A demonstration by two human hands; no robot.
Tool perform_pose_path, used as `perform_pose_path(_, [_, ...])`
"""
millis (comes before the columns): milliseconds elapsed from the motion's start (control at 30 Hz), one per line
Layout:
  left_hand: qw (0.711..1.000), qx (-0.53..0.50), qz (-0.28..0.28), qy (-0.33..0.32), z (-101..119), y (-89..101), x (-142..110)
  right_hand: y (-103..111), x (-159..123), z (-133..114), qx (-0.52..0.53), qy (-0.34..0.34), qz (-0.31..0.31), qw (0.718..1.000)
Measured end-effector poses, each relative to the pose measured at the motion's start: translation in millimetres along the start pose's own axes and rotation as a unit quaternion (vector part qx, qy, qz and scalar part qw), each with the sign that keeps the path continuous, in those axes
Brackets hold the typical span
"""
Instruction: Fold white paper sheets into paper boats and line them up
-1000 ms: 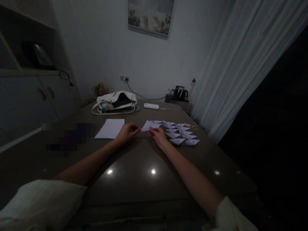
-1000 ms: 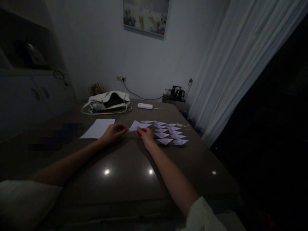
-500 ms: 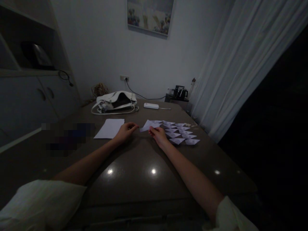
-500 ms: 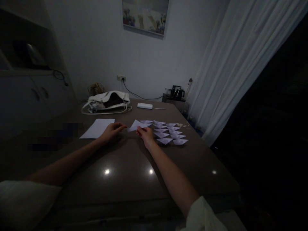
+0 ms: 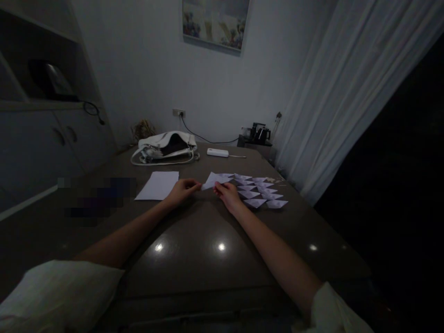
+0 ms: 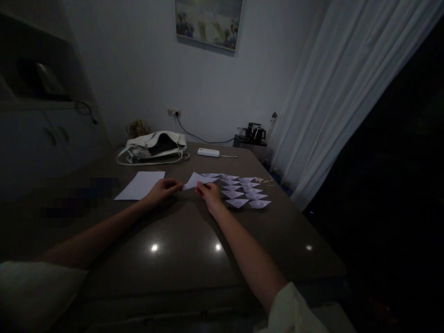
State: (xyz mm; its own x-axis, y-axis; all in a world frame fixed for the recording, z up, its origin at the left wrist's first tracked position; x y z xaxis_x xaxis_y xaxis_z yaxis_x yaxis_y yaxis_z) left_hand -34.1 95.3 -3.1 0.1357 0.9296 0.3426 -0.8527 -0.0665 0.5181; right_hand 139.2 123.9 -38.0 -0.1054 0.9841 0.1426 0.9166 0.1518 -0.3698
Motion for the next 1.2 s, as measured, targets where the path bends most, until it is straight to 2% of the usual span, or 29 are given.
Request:
perform_pose_path(633, [1.000,-0.017,0.010,0.010,-1.7,-0.3,-0.8,-0.8,-1.9,-2.0,0.002,-0.006,-0.011,1.000])
perform_pose_path(1000, [0.993,-0.105,-0.056,-0.003,8.3,-7.7,-4.2,-5.6,-2.1,-4.4,0.035,-0.026,-0.020,0.999])
perform_pose_path(1200, [0.989,-0.132,-0.059,0.011,6.1,-8.3,-4.2,-7.6,-4.0,-5.1,0.047,-0.031,-0.029,0.998])
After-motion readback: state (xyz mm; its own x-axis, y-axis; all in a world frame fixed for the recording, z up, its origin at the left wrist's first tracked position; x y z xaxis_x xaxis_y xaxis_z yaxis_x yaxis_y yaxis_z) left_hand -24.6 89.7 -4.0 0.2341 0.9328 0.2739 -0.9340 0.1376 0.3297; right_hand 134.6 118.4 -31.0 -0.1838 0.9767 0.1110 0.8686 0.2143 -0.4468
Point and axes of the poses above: each hand's wrist, its own x-axis towards the middle knuckle, its own y-axis out of the back of the hand, z = x × y, the point moved 4 cm from there along x, towards the middle knuckle, and after that the axes turned 3 degrees about y, right-handed, at the moved point
